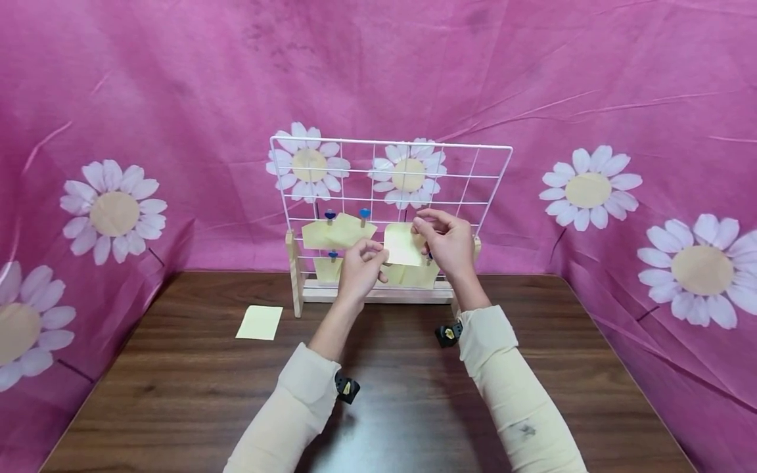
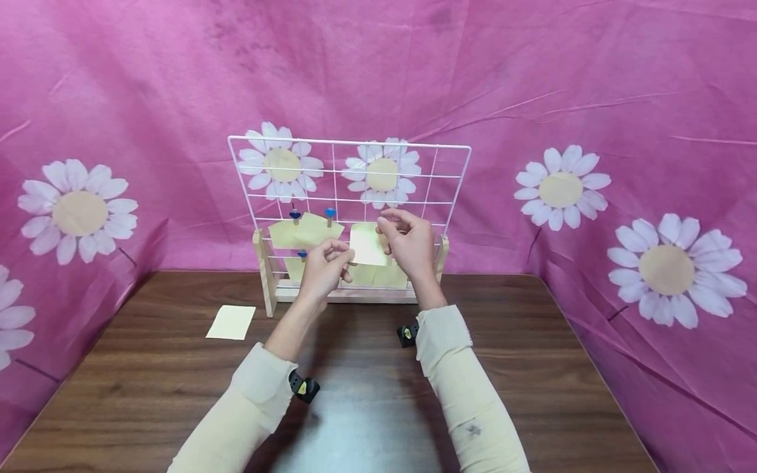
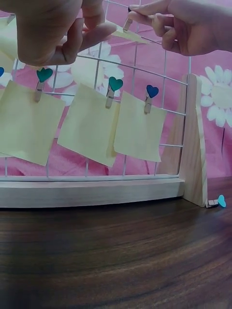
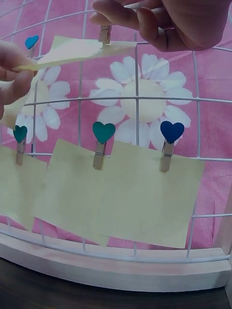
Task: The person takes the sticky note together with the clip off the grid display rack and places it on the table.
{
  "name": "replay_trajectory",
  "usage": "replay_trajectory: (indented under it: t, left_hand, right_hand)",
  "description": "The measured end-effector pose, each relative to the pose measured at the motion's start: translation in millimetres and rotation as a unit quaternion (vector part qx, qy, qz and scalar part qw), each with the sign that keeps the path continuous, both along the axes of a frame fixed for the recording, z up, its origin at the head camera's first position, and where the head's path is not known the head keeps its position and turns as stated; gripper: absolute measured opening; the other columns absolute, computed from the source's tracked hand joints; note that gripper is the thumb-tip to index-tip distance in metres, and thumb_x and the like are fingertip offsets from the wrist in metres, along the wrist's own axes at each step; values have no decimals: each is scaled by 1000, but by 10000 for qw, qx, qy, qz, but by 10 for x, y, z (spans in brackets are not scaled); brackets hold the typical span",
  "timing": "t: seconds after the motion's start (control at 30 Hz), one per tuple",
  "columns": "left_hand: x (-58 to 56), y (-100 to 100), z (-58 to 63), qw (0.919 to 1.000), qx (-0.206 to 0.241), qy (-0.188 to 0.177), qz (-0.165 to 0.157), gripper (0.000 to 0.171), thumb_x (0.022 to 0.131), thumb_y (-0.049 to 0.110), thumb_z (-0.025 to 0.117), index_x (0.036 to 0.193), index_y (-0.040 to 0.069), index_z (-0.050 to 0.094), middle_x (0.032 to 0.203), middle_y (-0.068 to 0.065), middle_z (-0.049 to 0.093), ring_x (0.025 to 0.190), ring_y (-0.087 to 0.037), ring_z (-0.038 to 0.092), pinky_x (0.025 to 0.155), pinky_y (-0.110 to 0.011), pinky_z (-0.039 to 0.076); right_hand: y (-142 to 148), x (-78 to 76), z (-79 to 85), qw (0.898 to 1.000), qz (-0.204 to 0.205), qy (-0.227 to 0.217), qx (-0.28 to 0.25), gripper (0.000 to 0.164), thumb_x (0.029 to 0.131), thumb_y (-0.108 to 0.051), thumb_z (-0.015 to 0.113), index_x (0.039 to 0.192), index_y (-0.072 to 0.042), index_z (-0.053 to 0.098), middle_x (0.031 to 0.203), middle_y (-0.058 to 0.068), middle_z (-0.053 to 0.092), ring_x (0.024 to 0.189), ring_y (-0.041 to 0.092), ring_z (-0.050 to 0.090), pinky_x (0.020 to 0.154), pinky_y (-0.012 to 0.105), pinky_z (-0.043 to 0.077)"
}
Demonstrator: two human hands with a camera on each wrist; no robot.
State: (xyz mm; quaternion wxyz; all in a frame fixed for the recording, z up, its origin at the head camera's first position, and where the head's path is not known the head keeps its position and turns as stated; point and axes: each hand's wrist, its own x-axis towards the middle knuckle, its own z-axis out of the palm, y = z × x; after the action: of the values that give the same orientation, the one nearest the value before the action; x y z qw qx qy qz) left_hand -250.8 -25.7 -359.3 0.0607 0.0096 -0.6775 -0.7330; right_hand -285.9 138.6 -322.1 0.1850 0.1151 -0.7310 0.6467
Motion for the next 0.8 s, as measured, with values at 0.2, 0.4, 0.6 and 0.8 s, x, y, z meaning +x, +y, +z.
replay_trajectory:
  t: [0.2,0.4,0.6,0.8]
  left_hand:
    - [43,-64,21,9993,335,-45,-168,9,95,5,66,102,2,63,80,-5,69,47,-10,56,41,-17,37]
    - [58,-111,37,9987,382,-5,-337,10,95,5,65,104,1,63,79,-4,68,48,-10,56,42,-16,36]
    - [85,-181,-36,9997,192,-28,-171,10,92,1,65,102,-2,63,80,-5,67,48,-11,54,50,-21,49]
    - [107,-274,-120,9998,117,-138,-57,10,91,1,65,101,-2,64,80,-5,67,47,-11,55,51,-22,50]
  right_hand:
    - [-8,35,-2,10000,69,-35,-3,19,94,-7,72,109,3,73,83,22,73,42,9,52,40,23,46]
    - [55,54,-14,9999,43,41,141,19,94,-7,71,109,5,72,85,27,71,44,13,54,43,22,49]
    - [131,82,-123,9991,52,-39,416,19,95,-11,71,108,3,73,85,28,70,46,11,53,47,24,52]
    - [154,218,-116,9988,79,-156,452,19,96,-7,69,109,6,73,82,22,73,44,11,53,45,22,49]
